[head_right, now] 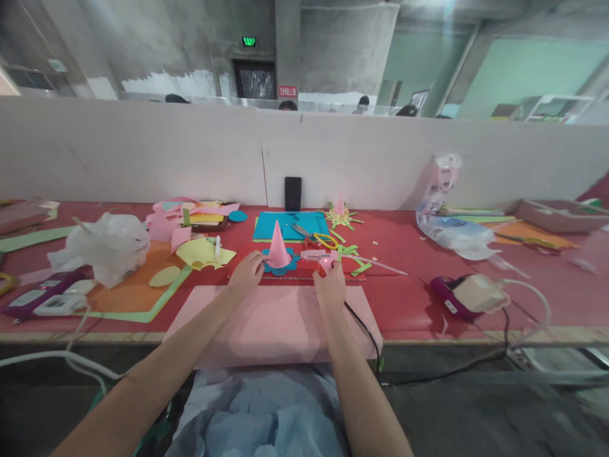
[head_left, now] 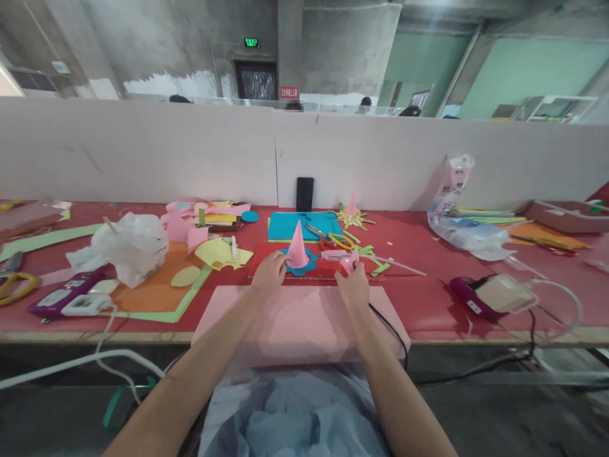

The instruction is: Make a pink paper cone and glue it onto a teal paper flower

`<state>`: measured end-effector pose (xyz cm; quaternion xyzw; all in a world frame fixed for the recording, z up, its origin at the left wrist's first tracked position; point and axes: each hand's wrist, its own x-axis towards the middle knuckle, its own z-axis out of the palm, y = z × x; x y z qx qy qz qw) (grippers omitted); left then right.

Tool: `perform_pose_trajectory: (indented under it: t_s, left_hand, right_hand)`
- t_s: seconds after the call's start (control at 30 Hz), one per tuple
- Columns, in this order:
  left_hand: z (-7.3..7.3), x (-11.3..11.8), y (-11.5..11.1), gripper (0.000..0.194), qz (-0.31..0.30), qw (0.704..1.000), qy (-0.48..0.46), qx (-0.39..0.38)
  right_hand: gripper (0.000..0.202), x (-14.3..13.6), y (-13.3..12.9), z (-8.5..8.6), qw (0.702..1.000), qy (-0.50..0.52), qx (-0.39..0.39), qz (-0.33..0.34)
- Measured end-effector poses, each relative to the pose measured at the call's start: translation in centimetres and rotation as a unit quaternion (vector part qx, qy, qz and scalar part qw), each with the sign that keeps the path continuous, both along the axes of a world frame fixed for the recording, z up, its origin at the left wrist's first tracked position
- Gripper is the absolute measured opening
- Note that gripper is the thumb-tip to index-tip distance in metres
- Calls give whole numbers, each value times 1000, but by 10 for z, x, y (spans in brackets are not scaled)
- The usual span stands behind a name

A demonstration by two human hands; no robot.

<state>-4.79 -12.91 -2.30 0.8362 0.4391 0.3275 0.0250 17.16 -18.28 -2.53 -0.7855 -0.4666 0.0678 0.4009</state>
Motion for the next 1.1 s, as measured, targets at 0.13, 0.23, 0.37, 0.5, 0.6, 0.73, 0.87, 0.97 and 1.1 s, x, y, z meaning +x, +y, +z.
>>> perform_pose_trajectory:
  t_s: [0.13,0.23,0.37,0.5,0.6,0.73,0.87,0.97,1.1]
  left_hand:
    - [-4,-1,4,29,2,999,44,13]
    - [-7,1,6,28,-6,997,75,4]
    - [-8,3,6,29,-7,994,107,-4]
    - [-6,3,4,33,-9,990,138,6]
    - [-6,4,4,34,-9,990,144,0]
    - [-5,5,3,35,-10,988,152,-6]
    - [-4,7,0,37,-23,986,167,4]
    - [-4,7,-1,38,-23,985,172,11]
    - [-2,8,-2,38,-26,981,189,22]
  right_hand:
    - [45,0,0,0,1000,3,1,2]
    - [45,0,1,0,1000,5,0,-1]
    - [45,0,1,1,1000,0,-3,3]
    - [45,0,0,1,1000,2,-10,0]
    - [45,0,0,2,1000,3,-8,3]
    - [45,0,0,2,1000,6,-7,4]
    - [45,-1,-1,4,1000,15,-5,7]
    - [45,-1,-1,4,1000,12,-6,5]
    - [45,-2,-1,4,1000,10,-14,7]
